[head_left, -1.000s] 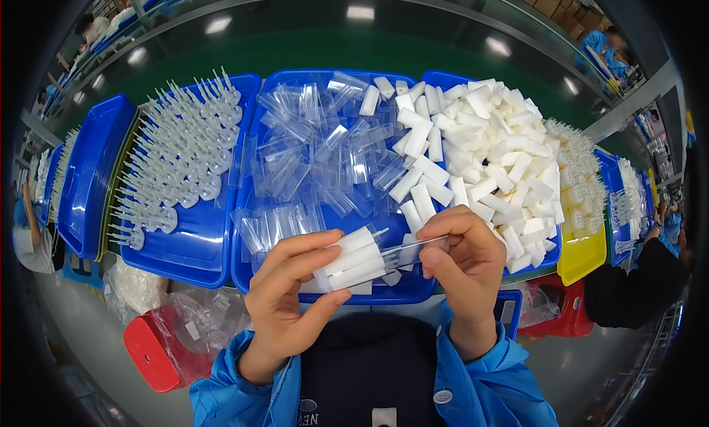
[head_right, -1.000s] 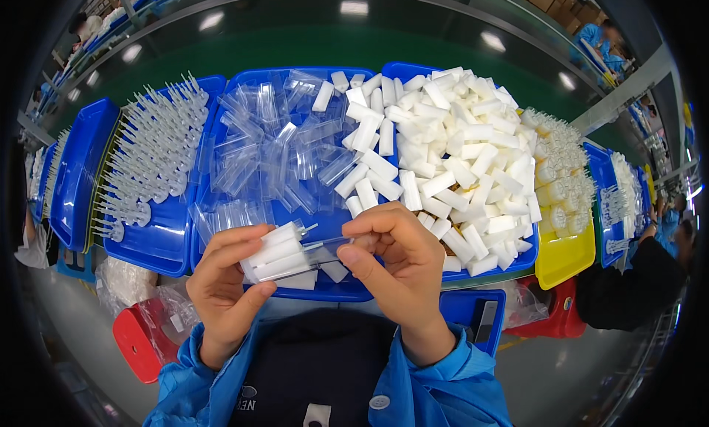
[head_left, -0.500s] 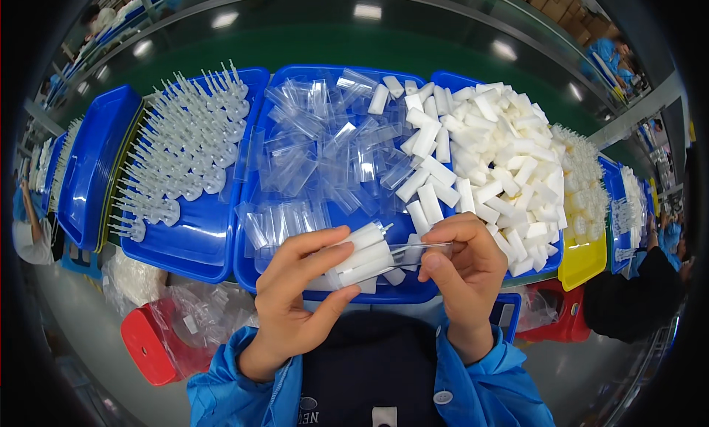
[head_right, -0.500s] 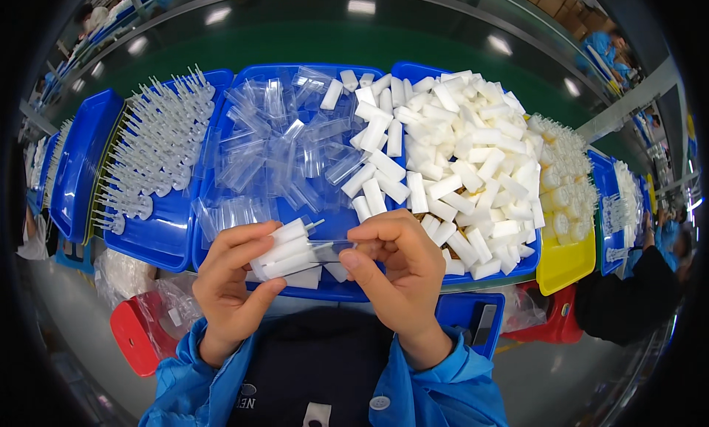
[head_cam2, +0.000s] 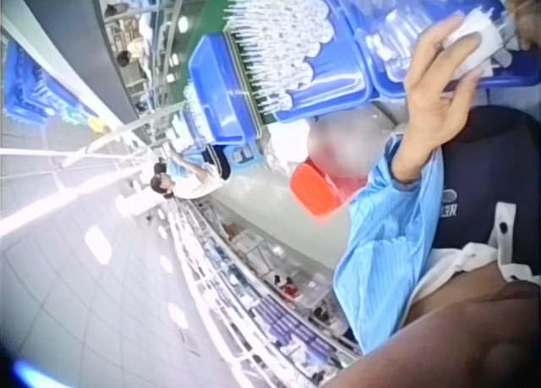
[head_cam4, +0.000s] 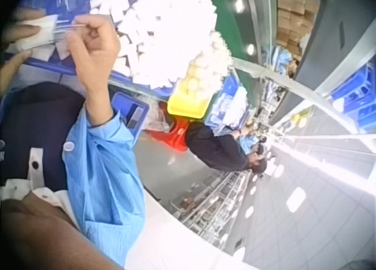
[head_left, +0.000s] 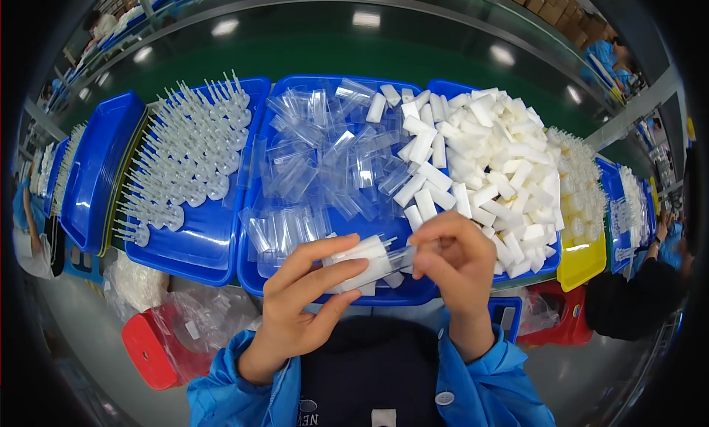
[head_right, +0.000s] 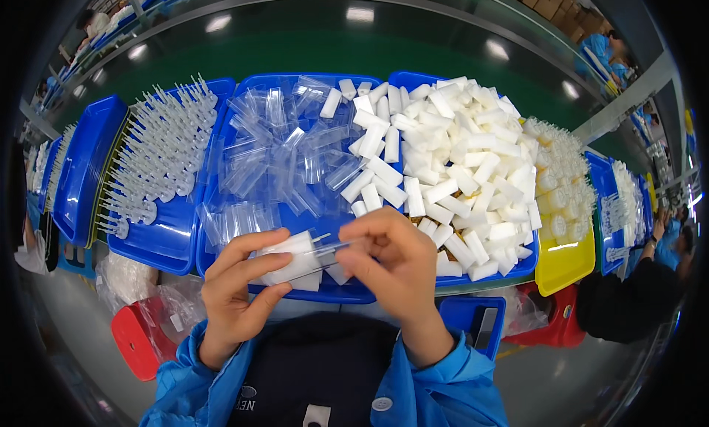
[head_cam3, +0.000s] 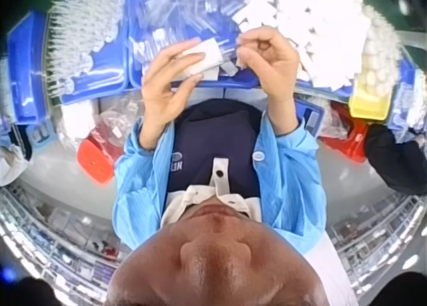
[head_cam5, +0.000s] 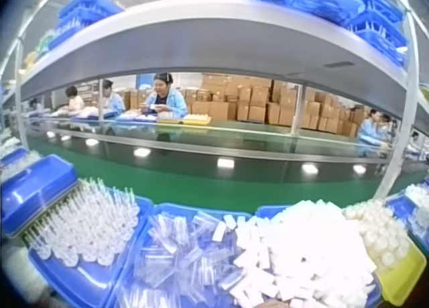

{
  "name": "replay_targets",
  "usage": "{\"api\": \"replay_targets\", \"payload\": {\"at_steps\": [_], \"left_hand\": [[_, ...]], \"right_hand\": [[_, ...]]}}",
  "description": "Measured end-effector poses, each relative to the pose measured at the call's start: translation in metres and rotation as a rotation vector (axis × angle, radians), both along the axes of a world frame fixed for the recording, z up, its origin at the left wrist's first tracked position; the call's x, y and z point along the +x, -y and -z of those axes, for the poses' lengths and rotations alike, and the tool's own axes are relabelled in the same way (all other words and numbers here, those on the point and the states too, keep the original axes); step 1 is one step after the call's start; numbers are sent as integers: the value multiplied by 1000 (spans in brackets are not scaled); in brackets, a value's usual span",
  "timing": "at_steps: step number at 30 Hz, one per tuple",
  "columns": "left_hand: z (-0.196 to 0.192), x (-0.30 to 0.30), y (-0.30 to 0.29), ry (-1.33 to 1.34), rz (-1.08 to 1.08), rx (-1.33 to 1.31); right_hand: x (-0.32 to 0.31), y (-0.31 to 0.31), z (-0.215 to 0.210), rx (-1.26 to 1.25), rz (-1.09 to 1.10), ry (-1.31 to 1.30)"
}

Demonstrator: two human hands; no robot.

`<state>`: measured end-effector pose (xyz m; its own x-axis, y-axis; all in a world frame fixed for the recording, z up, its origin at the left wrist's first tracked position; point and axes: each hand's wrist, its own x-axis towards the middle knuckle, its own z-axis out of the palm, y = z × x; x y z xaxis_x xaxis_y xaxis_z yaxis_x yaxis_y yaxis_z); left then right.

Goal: The person inserts white plastic cylindrical components into clear plastic sleeves. They pick up a white piece from a blue bin, slide it into a clear sleeve, and place the assembled unit into a yellow bin. The process is repeated continuously throughout the clip.

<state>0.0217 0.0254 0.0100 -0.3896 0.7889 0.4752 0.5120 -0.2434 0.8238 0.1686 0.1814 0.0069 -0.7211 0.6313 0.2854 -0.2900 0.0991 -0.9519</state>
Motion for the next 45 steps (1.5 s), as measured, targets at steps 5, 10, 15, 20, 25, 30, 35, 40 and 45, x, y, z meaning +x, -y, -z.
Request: {"api": "replay_targets", "payload": {"at_steps": [5,10,15,20,25,30,35,40,45], "left_hand": [[8,7,-5,73,-40,35],[5,14,-11,-230,-176,49],[12,20,-15,-387,-261,137],[16,21,-17,-343,-270,150],[22,16,-8,-288,-265,64],[25,-11,5,114,-400,226],[18,-20,11,281,-453,262],[23,-24,16,353,-337,290],[24,-26,14,320,-309,318]], "right_hand": [[-7,10,-1,-235,79,5],[-16,22,6,222,245,28],[-21,34,1,563,403,218],[-22,36,6,706,442,261],[-27,31,-1,796,389,230],[-29,15,-6,701,184,209],[-39,18,1,834,11,349],[-44,20,4,957,70,488],[-48,18,0,920,64,436]]}}
